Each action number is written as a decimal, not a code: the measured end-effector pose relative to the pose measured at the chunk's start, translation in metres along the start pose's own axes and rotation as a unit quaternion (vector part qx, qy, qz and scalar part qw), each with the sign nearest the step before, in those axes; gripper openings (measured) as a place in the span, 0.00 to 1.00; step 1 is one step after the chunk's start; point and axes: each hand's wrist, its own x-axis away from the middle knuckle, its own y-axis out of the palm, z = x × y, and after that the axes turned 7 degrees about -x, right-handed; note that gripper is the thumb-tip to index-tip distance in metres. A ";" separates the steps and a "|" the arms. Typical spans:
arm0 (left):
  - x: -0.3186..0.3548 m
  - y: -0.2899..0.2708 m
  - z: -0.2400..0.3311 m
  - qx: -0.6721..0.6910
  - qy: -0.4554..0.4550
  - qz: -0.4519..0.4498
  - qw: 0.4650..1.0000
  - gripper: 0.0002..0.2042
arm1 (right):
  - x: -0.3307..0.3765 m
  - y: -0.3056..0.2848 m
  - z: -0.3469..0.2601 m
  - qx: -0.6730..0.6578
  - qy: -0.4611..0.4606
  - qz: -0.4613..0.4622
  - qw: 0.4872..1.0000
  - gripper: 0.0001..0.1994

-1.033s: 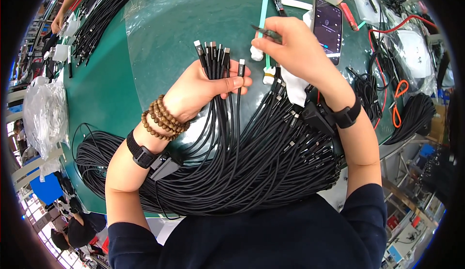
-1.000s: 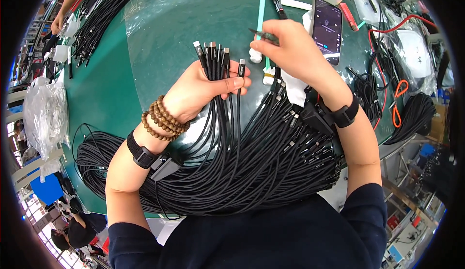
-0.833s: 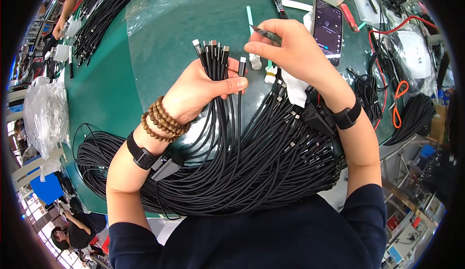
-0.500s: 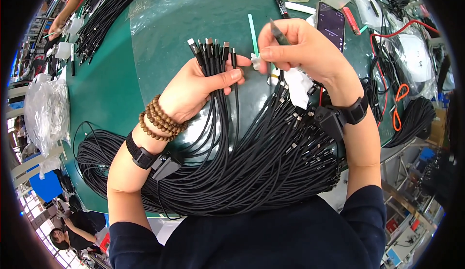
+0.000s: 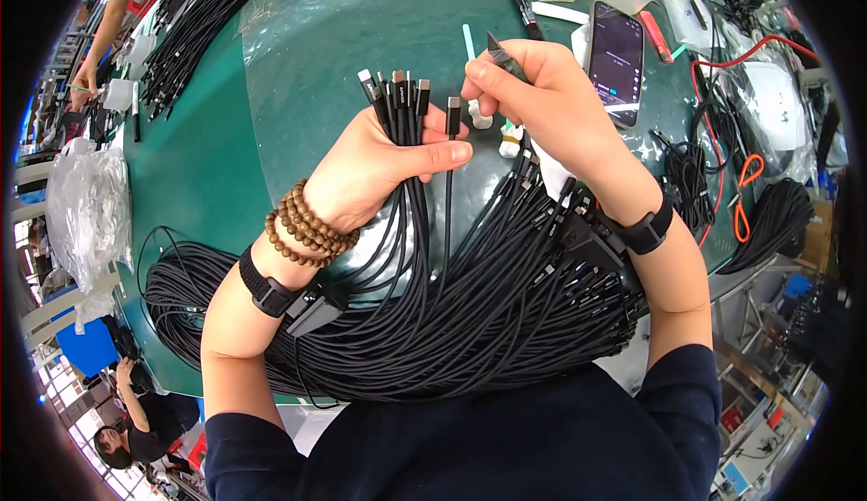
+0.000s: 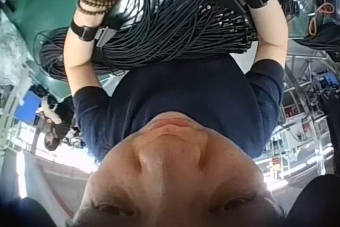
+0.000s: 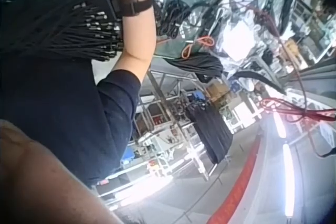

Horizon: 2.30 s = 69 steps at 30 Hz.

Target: The person cleans the connectors of charging cables by wiping them with a cloth and scraping them with a blade. Each cable is handled individually before being gathered together in one hand.

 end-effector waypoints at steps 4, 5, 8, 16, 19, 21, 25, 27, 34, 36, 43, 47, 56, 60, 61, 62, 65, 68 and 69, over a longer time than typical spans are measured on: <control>0.001 0.002 0.005 0.010 0.009 -0.011 1.000 0.12 | -0.002 -0.001 0.003 0.015 0.002 0.002 1.000 0.12; 0.002 0.002 0.006 0.017 0.012 -0.014 1.000 0.12 | -0.002 -0.002 0.003 0.015 0.002 0.002 1.000 0.12; 0.003 0.002 0.006 0.032 0.017 -0.019 0.999 0.11 | -0.003 -0.005 -0.001 -0.002 0.033 -0.005 0.999 0.11; 0.003 0.003 0.006 0.092 0.031 0.014 0.995 0.10 | -0.002 -0.010 -0.006 -0.009 -0.008 -0.077 0.997 0.05; 0.006 -0.003 0.008 0.053 0.020 0.002 0.998 0.09 | 0.000 -0.019 -0.024 -0.007 0.037 -0.112 0.993 0.05; 0.005 -0.002 0.009 0.049 0.027 -0.007 0.998 0.09 | 0.001 -0.020 -0.028 -0.005 0.059 -0.129 0.990 0.05; 0.003 -0.002 0.007 0.023 0.046 -0.033 0.998 0.08 | 0.005 -0.008 -0.027 0.056 0.000 -0.065 0.996 0.07; 0.002 -0.002 0.005 -0.011 0.057 -0.051 0.997 0.07 | 0.008 0.007 -0.016 0.054 -0.029 -0.067 0.996 0.07; 0.005 0.004 0.009 0.009 0.032 -0.013 0.999 0.08 | 0.001 0.003 0.002 0.024 -0.085 0.009 0.996 0.09; 0.005 0.003 0.006 0.012 0.035 -0.010 0.999 0.08 | 0.001 0.003 0.003 0.005 -0.066 0.005 0.998 0.10; 0.000 -0.001 0.001 0.012 0.018 -0.007 1.000 0.12 | 0.002 -0.014 0.000 0.445 -0.065 0.042 0.892 0.16; -0.004 -0.005 -0.001 0.045 -0.015 -0.005 0.999 0.12 | 0.008 -0.022 -0.013 0.517 -0.035 0.006 0.855 0.18; -0.006 -0.007 -0.007 0.032 -0.033 -0.010 0.999 0.11 | 0.007 -0.006 0.008 0.512 -0.021 0.009 0.859 0.17; -0.006 -0.003 -0.007 0.009 -0.035 0.009 0.999 0.11 | -0.004 -0.011 0.005 0.151 -0.122 0.082 0.977 0.12; -0.007 -0.001 -0.007 0.000 -0.035 0.017 0.999 0.11 | -0.003 -0.007 0.003 0.148 -0.123 0.078 0.978 0.12; -0.007 0.001 -0.007 -0.008 -0.035 0.026 0.999 0.11 | 0.001 -0.002 0.001 0.148 -0.136 0.070 0.977 0.10; -0.007 0.000 -0.008 -0.029 -0.036 0.038 0.998 0.12 | 0.007 0.010 -0.001 0.146 -0.163 0.050 0.974 0.07; -0.008 -0.001 -0.010 -0.054 -0.034 0.035 0.997 0.13 | 0.006 0.013 0.001 0.149 -0.117 0.066 0.980 0.06; -0.008 -0.001 -0.009 -0.049 -0.035 0.032 0.998 0.12 | 0.006 0.014 0.002 0.148 -0.116 0.064 0.980 0.06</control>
